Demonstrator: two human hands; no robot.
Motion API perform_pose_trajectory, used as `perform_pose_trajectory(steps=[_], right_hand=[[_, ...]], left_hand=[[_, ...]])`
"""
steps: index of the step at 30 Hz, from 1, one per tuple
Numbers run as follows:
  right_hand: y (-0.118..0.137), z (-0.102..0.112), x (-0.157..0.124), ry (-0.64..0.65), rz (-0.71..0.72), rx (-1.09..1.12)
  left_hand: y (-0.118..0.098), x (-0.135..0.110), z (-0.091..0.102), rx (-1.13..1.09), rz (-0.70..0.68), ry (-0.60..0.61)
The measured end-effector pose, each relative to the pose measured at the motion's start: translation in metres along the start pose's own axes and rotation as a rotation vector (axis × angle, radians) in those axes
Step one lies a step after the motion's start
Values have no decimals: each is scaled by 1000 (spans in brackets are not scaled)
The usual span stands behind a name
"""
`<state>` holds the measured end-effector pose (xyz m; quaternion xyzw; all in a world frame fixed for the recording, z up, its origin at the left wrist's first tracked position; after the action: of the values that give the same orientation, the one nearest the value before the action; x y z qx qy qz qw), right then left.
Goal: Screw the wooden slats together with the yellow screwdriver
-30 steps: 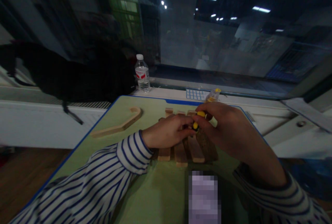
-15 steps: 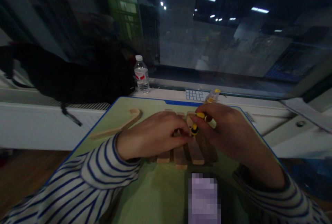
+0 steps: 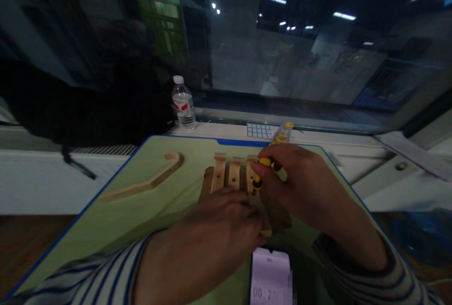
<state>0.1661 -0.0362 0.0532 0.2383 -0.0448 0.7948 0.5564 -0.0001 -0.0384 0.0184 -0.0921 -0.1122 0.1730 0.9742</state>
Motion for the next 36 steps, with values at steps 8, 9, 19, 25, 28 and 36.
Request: perform_pose_trajectory(steps=[8,9,19,25,28,36], right_hand=[[1,1,0,-12,2,-14],[1,1,0,-9,4,-17],[5,0,-1,-1,4,-3],[5,-1,-1,11,-8,44],[4,-2,0,15,-8,76],[-2,3,-1,69,102,183]], left_hand=[[-1,-3,3,-16,11,4],[-1,-3,2,-22,10,1],[0,-5,-5,-42,14,-62],[2,-4,-7,-67,19,-40],[4,-4,-10,-89,29,-26],[4,-5,-16,-82,24,-71]])
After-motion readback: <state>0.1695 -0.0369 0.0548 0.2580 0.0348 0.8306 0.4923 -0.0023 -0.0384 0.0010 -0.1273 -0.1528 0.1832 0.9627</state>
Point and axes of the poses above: each hand's wrist, its own x-axis towards the middle knuckle, its own z-axis out of the back of the hand, y = z × x, the point moved 1 cm from there along x, towards the middle knuckle, and after that the axes turned 1 degree about -x, right-handed, at the moved point
